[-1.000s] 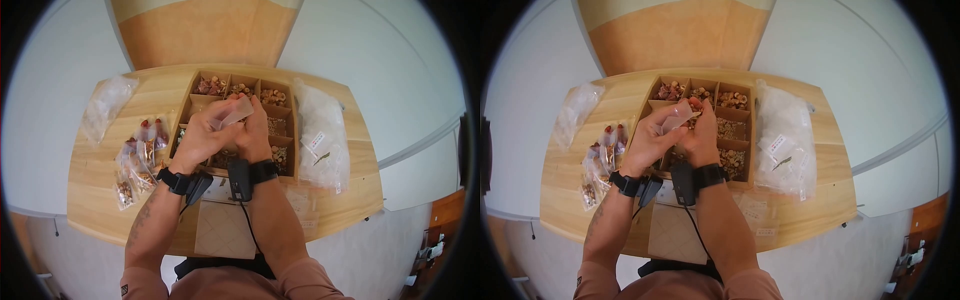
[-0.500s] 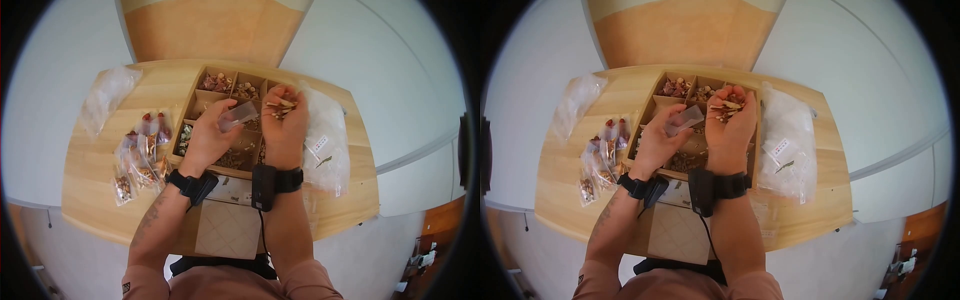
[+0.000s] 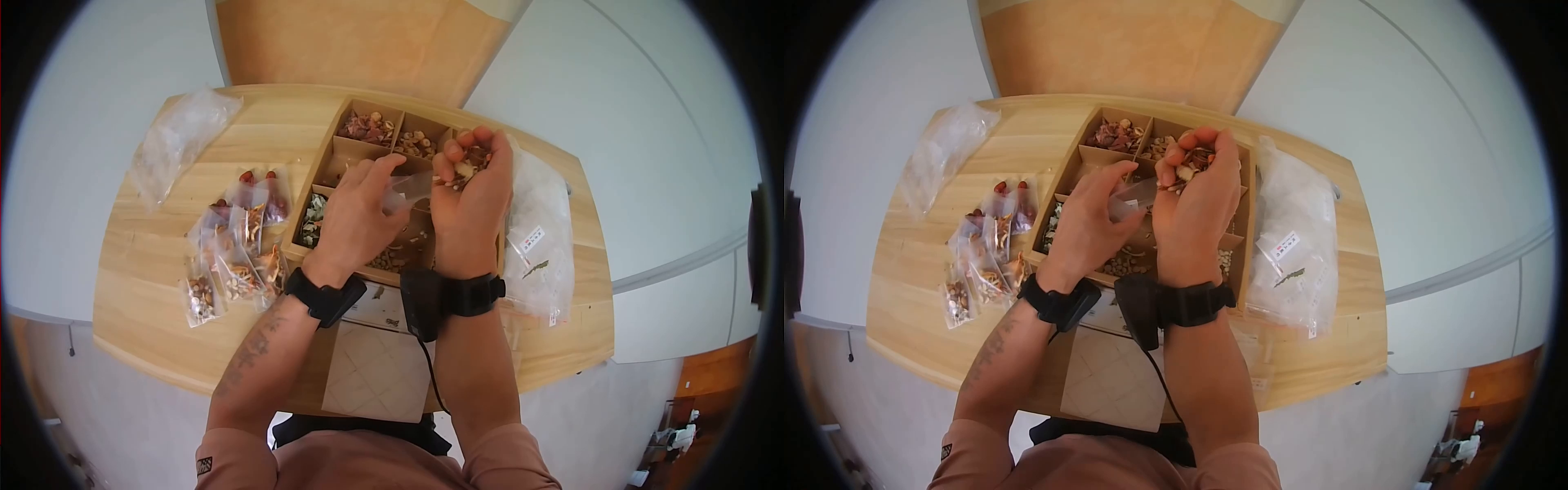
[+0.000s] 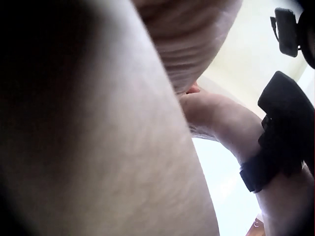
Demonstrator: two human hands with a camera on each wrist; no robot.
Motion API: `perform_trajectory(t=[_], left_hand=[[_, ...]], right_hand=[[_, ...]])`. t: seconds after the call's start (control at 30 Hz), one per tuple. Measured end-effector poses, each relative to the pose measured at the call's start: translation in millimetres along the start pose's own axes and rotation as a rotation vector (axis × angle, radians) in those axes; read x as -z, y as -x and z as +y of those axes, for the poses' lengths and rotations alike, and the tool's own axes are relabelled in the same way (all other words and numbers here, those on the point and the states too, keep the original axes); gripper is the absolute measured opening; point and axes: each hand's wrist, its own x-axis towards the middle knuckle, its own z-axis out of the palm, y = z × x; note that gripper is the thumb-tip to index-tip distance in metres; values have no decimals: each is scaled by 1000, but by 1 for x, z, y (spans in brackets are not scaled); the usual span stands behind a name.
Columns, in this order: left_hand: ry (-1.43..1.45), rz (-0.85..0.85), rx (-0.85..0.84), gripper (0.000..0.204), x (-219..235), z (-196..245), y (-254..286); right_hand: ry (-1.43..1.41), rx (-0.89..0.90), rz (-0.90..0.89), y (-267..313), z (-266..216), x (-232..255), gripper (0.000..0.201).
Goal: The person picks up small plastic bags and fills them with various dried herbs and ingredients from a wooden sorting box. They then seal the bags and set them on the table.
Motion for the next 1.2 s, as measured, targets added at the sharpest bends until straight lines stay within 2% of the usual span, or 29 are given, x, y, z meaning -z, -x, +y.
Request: perform_trajectory(t=[0.37, 0.6, 0.77, 1.2], left_hand=[[20, 14, -35, 60, 2, -2, 1], [43, -5, -49, 63, 3, -1, 2], [68, -3, -35, 66, 3, -2, 2], [110, -9, 13, 67, 2, -3, 2]], right_hand=[[107, -38, 30, 7, 7, 9, 25], [108, 27, 39, 5, 14, 13, 26], [149, 53, 97, 9, 13, 9, 26], [163, 53, 92, 16, 10, 8, 26]])
